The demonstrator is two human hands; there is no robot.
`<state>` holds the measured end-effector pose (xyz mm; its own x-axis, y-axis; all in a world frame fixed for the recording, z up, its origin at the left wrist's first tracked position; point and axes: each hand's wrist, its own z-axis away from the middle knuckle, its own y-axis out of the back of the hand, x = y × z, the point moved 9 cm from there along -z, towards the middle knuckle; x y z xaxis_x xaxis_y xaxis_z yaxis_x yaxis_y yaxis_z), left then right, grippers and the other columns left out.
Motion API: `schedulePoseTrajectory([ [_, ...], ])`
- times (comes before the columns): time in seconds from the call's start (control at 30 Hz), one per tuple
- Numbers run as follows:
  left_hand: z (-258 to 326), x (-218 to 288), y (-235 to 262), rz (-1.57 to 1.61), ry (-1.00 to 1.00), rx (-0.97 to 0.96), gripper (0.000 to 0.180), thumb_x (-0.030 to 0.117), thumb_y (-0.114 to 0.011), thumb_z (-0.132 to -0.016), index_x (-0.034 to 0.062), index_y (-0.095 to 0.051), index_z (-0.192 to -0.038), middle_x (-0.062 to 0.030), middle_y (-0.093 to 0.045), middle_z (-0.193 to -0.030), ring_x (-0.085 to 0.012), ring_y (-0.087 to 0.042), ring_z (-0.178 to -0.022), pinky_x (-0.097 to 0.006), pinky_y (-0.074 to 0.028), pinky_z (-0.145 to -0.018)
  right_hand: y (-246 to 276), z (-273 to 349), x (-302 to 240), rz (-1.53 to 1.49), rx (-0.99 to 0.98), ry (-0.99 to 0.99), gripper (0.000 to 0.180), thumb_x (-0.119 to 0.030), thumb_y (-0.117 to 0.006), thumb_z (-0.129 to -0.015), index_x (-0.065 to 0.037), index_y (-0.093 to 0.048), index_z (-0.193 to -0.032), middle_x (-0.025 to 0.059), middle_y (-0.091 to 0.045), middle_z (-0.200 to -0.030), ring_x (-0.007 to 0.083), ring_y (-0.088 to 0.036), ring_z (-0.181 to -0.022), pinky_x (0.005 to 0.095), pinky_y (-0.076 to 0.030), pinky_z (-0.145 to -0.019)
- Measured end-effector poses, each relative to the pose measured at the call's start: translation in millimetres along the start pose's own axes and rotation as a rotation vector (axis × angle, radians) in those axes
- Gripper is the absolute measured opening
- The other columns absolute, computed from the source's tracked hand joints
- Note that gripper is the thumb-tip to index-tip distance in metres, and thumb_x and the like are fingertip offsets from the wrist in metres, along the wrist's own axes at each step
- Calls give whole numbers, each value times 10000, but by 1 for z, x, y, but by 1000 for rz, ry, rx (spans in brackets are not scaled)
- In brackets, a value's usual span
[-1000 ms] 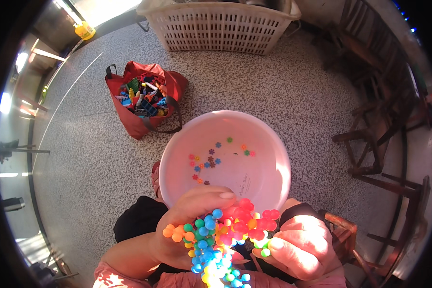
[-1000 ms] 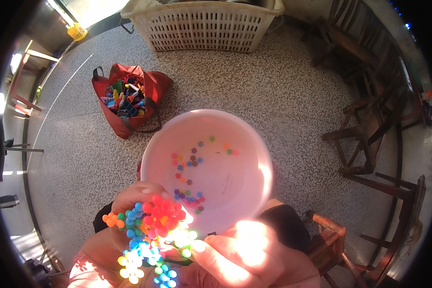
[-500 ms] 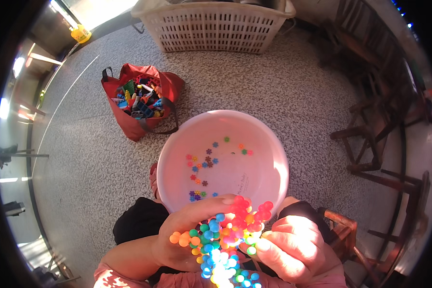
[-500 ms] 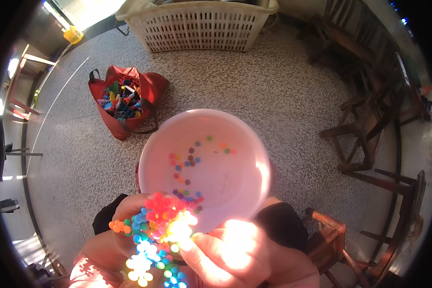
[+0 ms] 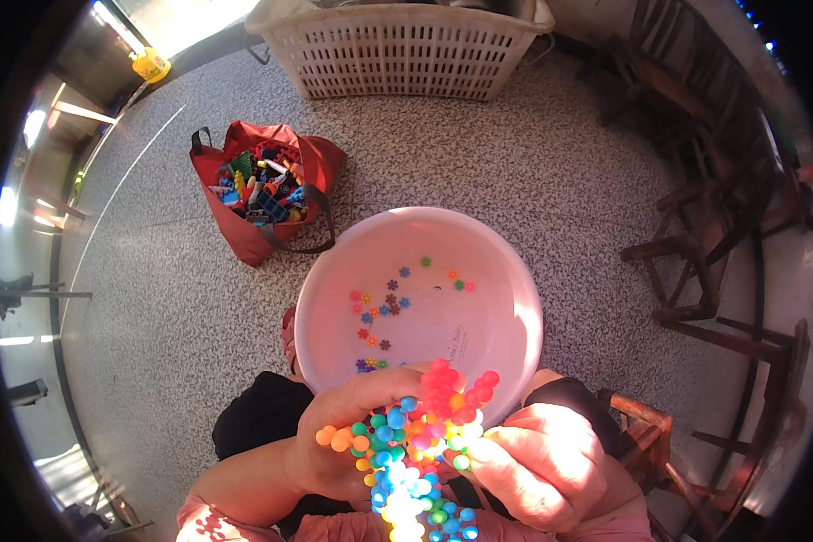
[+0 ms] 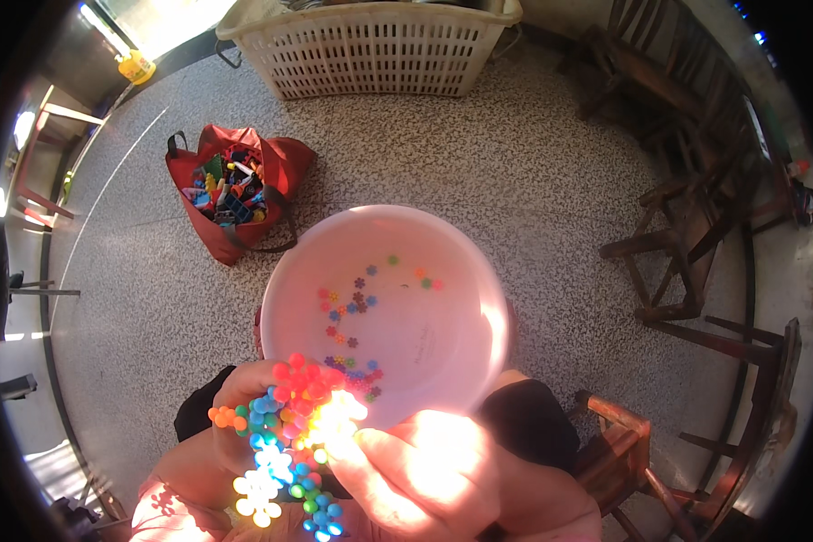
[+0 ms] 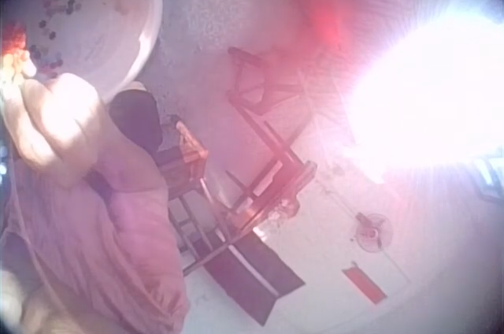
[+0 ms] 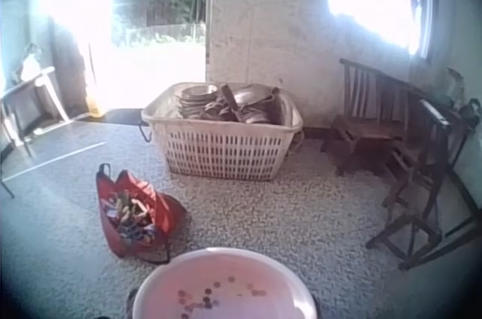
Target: Assembling a colorful flower-shaped toy from small plastic pieces.
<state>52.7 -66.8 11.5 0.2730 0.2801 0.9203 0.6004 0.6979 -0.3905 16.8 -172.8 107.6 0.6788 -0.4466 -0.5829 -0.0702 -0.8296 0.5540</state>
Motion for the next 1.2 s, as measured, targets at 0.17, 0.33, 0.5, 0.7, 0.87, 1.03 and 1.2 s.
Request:
schedulePoseTrajectory([
  [0.17, 3, -6, 7, -20, -35, 28, 596, 132, -753, -665, -34, -436, -1141, -163, -561, -1085, -231, -572, -966, -323, -439, -828, -3, -9, -3, 23, -2, 3, 370, -172, -692, -638, 59, -571, -901, 141, -541, -875, 205, -564, -543, 278, -455, -461],
  [0.33, -2, -5, 5, -60, -67, -16, 580, 118, -745, -670, -23, -439, -1142, -156, -578, -1056, -229, -590, -925, -321, -461, -787, -3, -15, -23, 241, 121, 273, 295, -53, -680, -622, 32, -583, -887, 131, -587, -796, 202, -569, -527, 266, -463, -470],
  [0.5, -3, 2, 4, -192, -117, 23, 589, 103, -743, -670, -22, -432, -1154, -140, -588, -1033, -212, -590, -918, -317, -464, -781, -7, 7, -6, 183, 170, 196, 269, -18, -684, -624, 10, -589, -874, 127, -598, -774, 196, -579, -540, 262, -469, -481],
  [0.7, 0, -11, 6, 71, -13, 83, 686, 59, -761, -639, -7, -374, -1202, -137, -542, -1099, -203, -571, -952, -318, -457, -819, -2, 11, 16, -44, 100, -60, 268, -46, -688, -665, 5, -587, -908, 125, -610, -799, 185, -583, -568, 265, -475, -522],
  [0.87, -4, -16, 1, 413, 151, 17, 786, -42, -738, -614, 53, -292, -1254, -181, -470, -1188, -267, -509, -1064, -414, -450, -874, -7, 35, 68, -810, 205, -728, 453, -33, -743, -638, 23, -501, -1017, 74, -562, -799, 143, -550, -637, 251, -458, -588],
  [1.03, -1, -9, 4, 602, 122, 37, 662, 21, -675, -705, 113, -318, -1254, -228, -444, -1209, -333, -507, -1065, -455, -452, -866, -30, 42, 87, -1369, 496, -1073, 262, -94, -490, -836, 41, -417, -1048, 132, -525, -868, 151, -489, -566, 239, -421, -484],
  [1.2, 5, -28, 10, 754, 321, 131, 376, 202, -449, -873, 84, -370, -1221, -249, -451, -1191, -372, -505, -1050, -483, -450, -863, -37, 45, 83, -1506, 395, -1016, 256, -91, -437, -886, 56, -409, -1094, 244, -529, -1085, 272, -604, -690, 311, -510, -516],
])
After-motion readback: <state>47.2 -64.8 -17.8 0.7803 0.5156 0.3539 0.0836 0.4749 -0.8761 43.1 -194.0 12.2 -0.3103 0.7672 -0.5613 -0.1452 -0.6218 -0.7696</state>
